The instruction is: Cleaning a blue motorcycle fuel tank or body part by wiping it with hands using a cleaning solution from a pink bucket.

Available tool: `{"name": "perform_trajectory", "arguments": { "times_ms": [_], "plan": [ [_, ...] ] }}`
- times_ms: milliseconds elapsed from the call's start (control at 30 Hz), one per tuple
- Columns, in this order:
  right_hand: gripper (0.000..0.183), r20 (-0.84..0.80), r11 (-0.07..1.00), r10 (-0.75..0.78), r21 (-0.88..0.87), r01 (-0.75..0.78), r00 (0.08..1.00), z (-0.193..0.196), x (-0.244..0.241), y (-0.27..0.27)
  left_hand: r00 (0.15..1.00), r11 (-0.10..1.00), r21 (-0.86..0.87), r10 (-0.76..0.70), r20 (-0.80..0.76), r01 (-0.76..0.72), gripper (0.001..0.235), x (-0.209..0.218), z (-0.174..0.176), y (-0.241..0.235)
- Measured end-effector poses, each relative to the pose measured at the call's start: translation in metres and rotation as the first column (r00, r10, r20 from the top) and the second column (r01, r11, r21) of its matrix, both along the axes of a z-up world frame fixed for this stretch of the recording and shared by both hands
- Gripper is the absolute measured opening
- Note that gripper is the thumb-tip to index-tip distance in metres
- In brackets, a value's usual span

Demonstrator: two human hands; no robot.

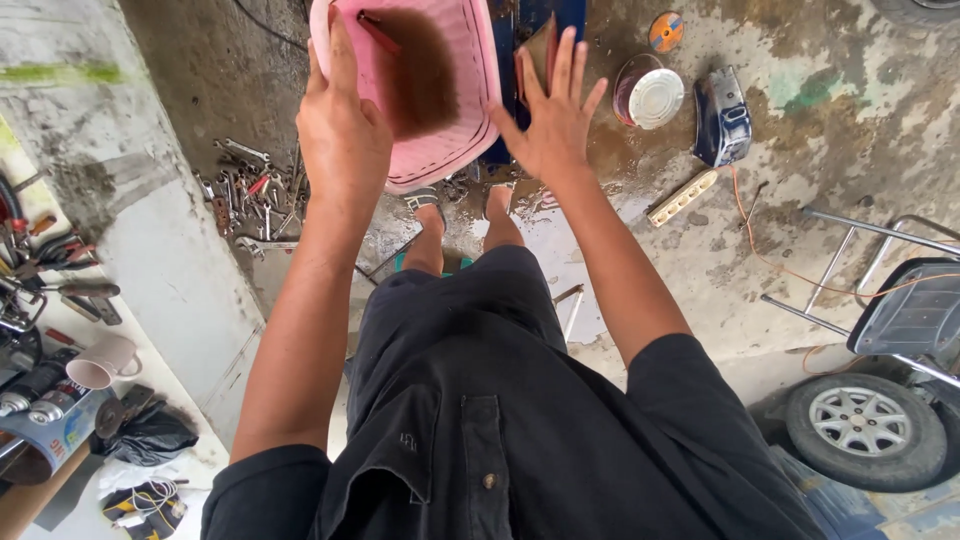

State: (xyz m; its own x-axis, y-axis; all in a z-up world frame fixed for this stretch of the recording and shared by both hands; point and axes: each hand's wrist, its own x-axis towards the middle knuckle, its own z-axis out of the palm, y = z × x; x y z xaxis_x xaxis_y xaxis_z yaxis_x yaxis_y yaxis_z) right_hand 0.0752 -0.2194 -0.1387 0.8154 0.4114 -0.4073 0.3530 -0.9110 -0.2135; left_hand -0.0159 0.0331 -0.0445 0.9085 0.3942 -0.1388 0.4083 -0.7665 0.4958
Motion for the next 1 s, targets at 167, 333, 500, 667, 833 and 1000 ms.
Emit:
{"name": "perform_trajectory", "arguments": {
  "times_ms": [167, 333, 500, 667, 833, 1000],
  "plan": [
    [0.077, -0.073, 0.959, -0.2, 0.189, 0.211, 0.977, 0.009, 0.0, 0.025, 0.999, 1.0, -0.002, 0.014, 0.048, -0.014, 0.087, -0.002, -0.006, 0.004],
    [0.067, -0.048, 0.954, -0.205, 0.214, 0.21, 0.978, 0.004, 0.005, 0.022, 0.996, 0.994, -0.076, 0.08, -0.041, -0.083, 0.084, 0.004, 0.004, 0.003],
    [0.058, -0.057, 0.975, -0.147, 0.159, 0.154, 0.988, 0.009, 0.007, 0.016, 1.0, 0.999, -0.02, 0.025, 0.012, -0.025, 0.08, 0.006, 0.006, -0.001],
    [0.058, -0.125, 0.985, -0.133, 0.089, 0.145, 0.983, 0.039, -0.014, 0.009, 1.0, 1.0, -0.015, 0.008, 0.018, -0.008, 0.079, 0.008, 0.006, -0.002],
    [0.055, -0.143, 0.983, -0.162, 0.058, 0.172, 0.976, 0.033, -0.017, 0.013, 0.998, 0.998, -0.046, 0.045, -0.046, -0.047, 0.078, 0.011, 0.011, -0.001],
    [0.056, -0.029, 0.983, -0.133, 0.125, 0.136, 0.991, 0.012, -0.007, 0.012, 0.999, 0.999, 0.031, -0.03, 0.036, 0.029, 0.088, 0.005, 0.006, 0.001]
  ]
}}
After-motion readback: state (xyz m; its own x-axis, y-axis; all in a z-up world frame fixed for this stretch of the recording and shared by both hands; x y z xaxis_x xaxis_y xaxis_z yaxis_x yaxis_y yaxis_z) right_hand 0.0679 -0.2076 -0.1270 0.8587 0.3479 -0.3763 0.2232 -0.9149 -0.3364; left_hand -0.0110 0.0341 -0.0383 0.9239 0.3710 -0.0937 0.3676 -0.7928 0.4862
